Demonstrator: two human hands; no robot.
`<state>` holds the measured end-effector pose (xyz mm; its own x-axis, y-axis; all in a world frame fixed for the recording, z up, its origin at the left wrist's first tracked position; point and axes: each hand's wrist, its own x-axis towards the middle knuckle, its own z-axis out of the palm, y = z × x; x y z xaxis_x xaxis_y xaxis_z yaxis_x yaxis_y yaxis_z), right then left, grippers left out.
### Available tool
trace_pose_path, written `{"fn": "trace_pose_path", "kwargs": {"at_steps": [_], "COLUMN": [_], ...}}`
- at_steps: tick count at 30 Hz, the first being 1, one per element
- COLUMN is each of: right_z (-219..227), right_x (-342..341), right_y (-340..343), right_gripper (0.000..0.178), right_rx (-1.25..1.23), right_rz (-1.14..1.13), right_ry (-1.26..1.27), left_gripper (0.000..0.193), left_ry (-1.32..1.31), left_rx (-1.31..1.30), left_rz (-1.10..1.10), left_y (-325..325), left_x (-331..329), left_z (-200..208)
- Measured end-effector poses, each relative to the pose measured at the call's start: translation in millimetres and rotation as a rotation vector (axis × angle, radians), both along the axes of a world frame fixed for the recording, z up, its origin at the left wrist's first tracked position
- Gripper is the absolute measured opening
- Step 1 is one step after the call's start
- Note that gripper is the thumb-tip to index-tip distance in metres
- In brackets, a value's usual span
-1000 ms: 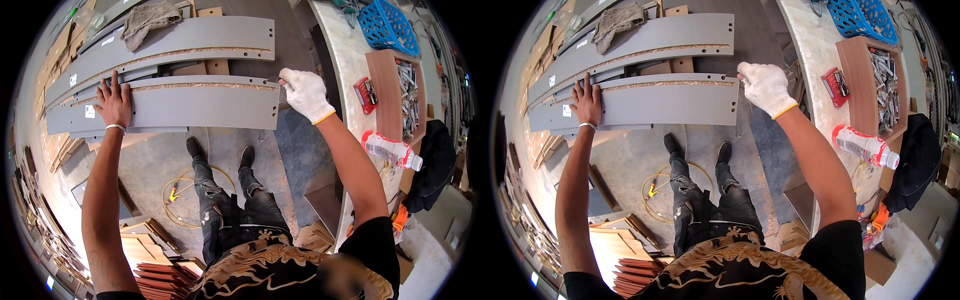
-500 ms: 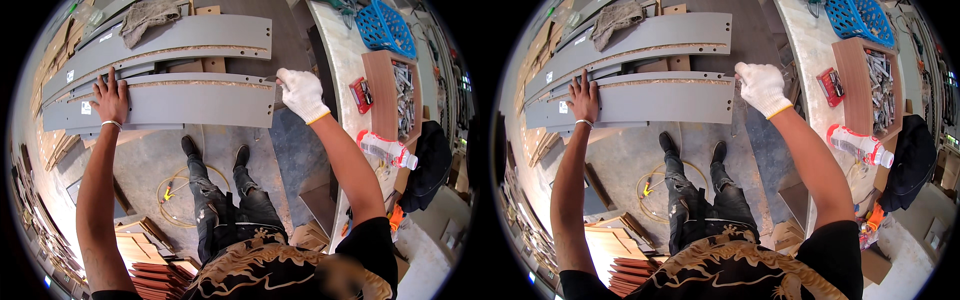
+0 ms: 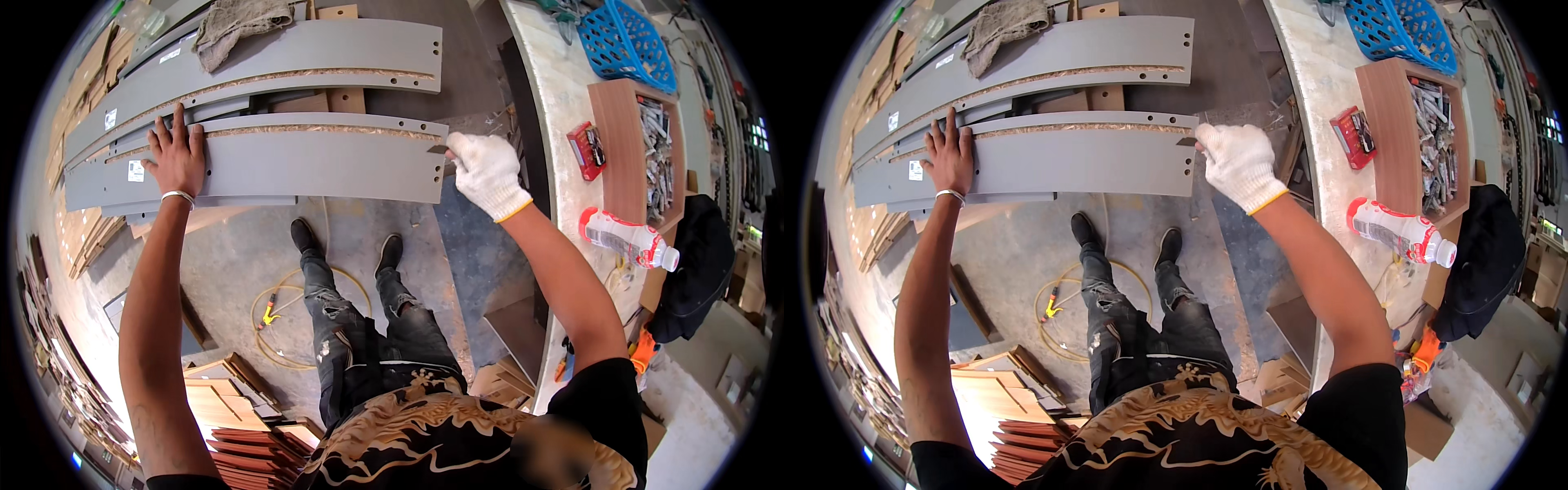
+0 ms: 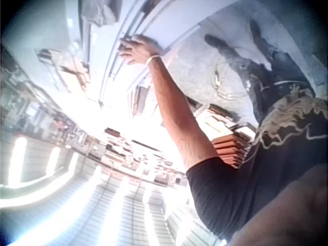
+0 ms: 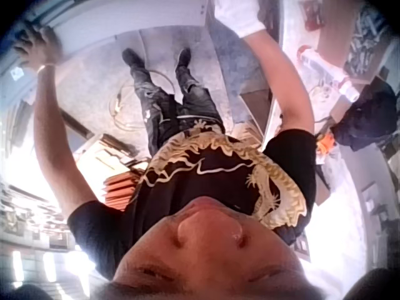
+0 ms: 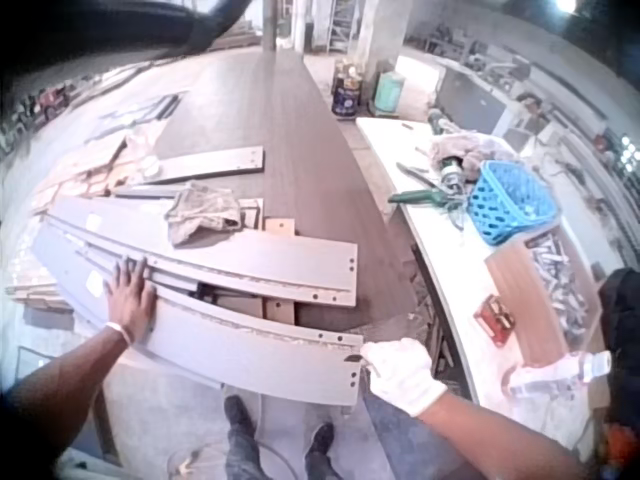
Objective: The person scrapes residue from several gray metal panels using a small metal tool, then wipes the panels with a cloth. The person handles the panels one at a time, scraping edges and wiping surfaces in a workshop setting.
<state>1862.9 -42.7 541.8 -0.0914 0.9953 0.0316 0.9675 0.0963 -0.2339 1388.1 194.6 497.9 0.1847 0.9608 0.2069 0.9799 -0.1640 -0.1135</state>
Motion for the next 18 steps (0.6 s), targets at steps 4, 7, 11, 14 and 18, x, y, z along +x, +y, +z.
{"fn": "trace_pose_path", "kwargs": {"at_steps": [4,7,11,14,18], "right_z": [1.5,2.7,3.4,3.3,0.7], "right_x": [1.6,1.8,-13.3,-7.8,-16.9], "right_y": [1.5,3.8,-19.4,-12.1,-26.6], "right_gripper": [0.004,0.004,0.003,0.002,0.002], "right_rx": [0.013,0.0,-0.086,-0.04,-0.02], "right_rz": [-0.013,-0.062,-0.023,-0.041,-0.028], "right_ry": [0.032,-0.004,-0.023,0.036,0.023], "left_gripper": [0.064,0.064,0.064,0.064,0.064], "left_ry": [-0.002,-0.007,0.006,0.009,0.0], "left_rx": [-0.003,0.003,0.008,0.006,0.012], "left_rz": [0.009,-0.009,-0.005,-0.003,-0.007], "left_y": [1.0,1.2,1.2,2.1,1.1], "left_x": [0.7,4.0,0.2,0.6,1.9], "left_z": [-0.2,0.7,0.1,0.6,0.4]}}
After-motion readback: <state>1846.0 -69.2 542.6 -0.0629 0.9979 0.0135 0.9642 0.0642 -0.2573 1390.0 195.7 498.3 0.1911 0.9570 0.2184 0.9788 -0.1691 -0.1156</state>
